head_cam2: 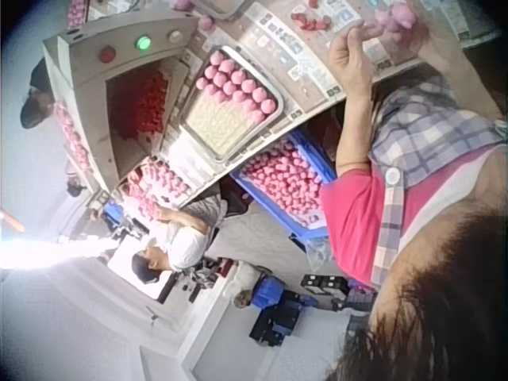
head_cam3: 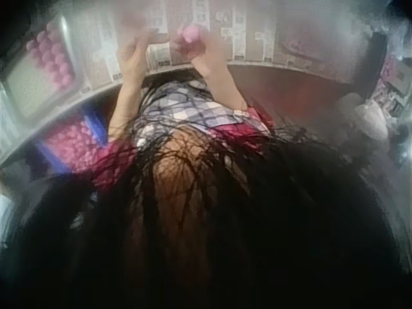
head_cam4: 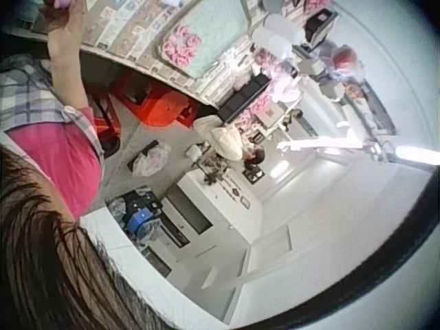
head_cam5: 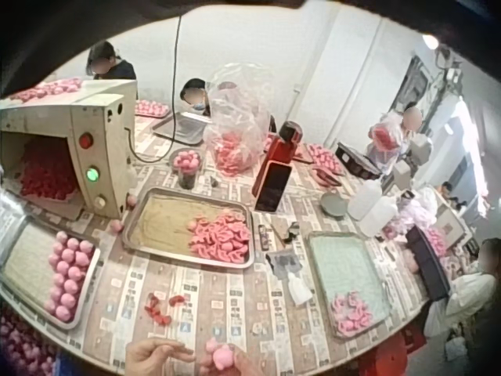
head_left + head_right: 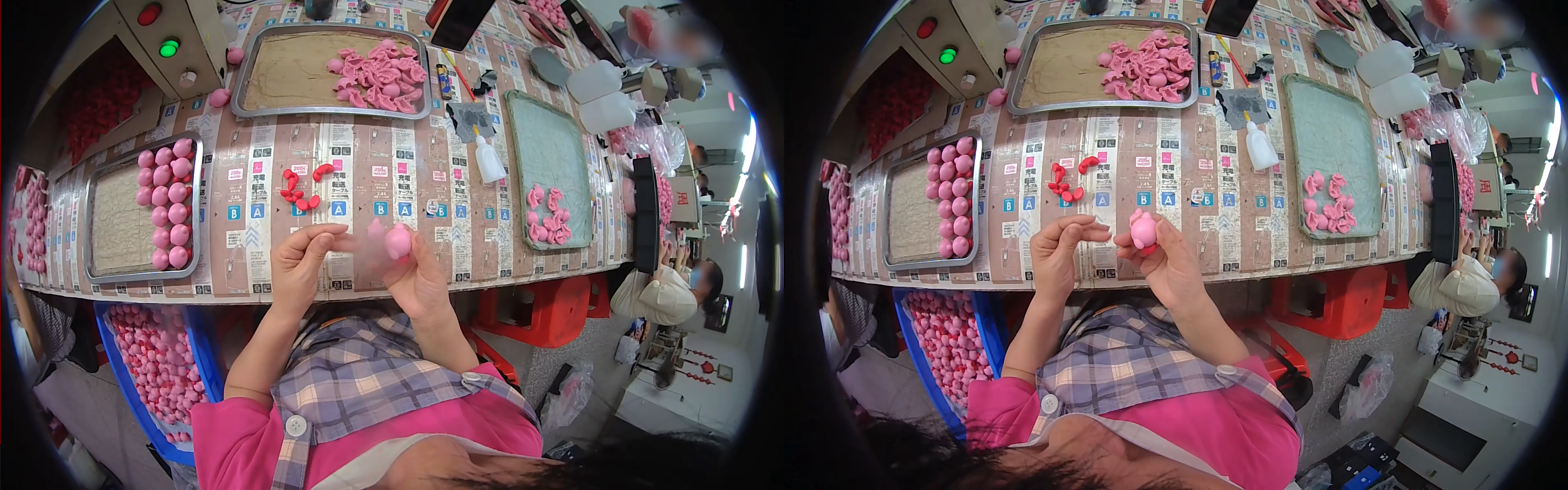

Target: The person applies liquid glue from a bottle onto small components and attaches them to pink figurine heads by hand.

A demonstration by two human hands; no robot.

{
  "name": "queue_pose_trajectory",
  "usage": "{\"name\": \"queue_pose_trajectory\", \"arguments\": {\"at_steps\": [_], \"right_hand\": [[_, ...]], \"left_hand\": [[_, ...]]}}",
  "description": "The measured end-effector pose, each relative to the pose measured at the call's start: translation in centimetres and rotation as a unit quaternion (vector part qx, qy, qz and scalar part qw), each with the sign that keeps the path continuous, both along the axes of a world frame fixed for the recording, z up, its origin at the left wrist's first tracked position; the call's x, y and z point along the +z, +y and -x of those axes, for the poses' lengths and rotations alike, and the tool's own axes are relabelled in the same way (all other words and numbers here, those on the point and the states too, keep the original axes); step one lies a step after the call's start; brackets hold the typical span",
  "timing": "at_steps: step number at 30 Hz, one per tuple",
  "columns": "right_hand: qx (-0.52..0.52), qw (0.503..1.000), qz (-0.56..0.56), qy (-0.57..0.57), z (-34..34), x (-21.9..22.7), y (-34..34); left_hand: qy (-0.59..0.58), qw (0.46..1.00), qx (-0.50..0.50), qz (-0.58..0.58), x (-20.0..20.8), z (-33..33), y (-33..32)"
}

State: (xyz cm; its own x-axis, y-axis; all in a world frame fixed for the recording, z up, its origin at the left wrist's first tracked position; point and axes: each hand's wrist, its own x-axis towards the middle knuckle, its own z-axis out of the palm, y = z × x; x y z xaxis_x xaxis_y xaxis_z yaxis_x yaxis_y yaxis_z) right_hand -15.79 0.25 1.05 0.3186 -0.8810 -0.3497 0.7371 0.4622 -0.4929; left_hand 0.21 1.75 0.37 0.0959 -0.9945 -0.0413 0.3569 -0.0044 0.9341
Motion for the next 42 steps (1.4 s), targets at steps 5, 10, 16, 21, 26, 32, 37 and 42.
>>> {"name": "queue_pose_trajectory", "arguments": {"at_steps": [5, 10, 16, 21, 26, 32, 37, 42], "right_hand": [[0.015, 1.000, -0.022, -0.009, -0.4, 0.1, 0.1], [0.038, 0.998, -0.034, -0.044, -0.5, 0.1, 0.3], [0.085, 0.889, 0.268, 0.361, 0.9, 0.7, 0.2], [0.109, 0.830, 0.346, 0.424, 1.1, 1.1, -0.1], [0.123, 0.840, 0.348, 0.397, 1.0, 1.1, 0.0], [0.142, 0.931, 0.231, 0.246, 0.6, 1.3, 0.6], [0.144, 0.937, 0.223, 0.228, 0.7, 0.6, 0.5], [0.131, 0.938, 0.227, 0.225, 0.5, 0.4, 0.6]], "left_hand": [[0.040, 0.998, -0.054, 0.003, -1.7, -1.0, 0.5], [0.015, 0.996, -0.032, -0.078, 0.0, 0.0, 0.0], [-0.244, 0.943, -0.145, 0.173, 1.1, -0.5, -0.6], [-0.309, 0.923, -0.110, 0.201, 1.0, -0.4, -0.3], [-0.308, 0.921, -0.099, 0.217, 0.9, -0.1, -0.3], [-0.334, 0.909, -0.047, 0.247, 1.2, 0.2, -0.3], [-0.368, 0.887, -0.041, 0.275, 1.1, 0.3, -0.5], [-0.378, 0.877, -0.032, 0.294, 1.2, 0.4, -0.6]]}}
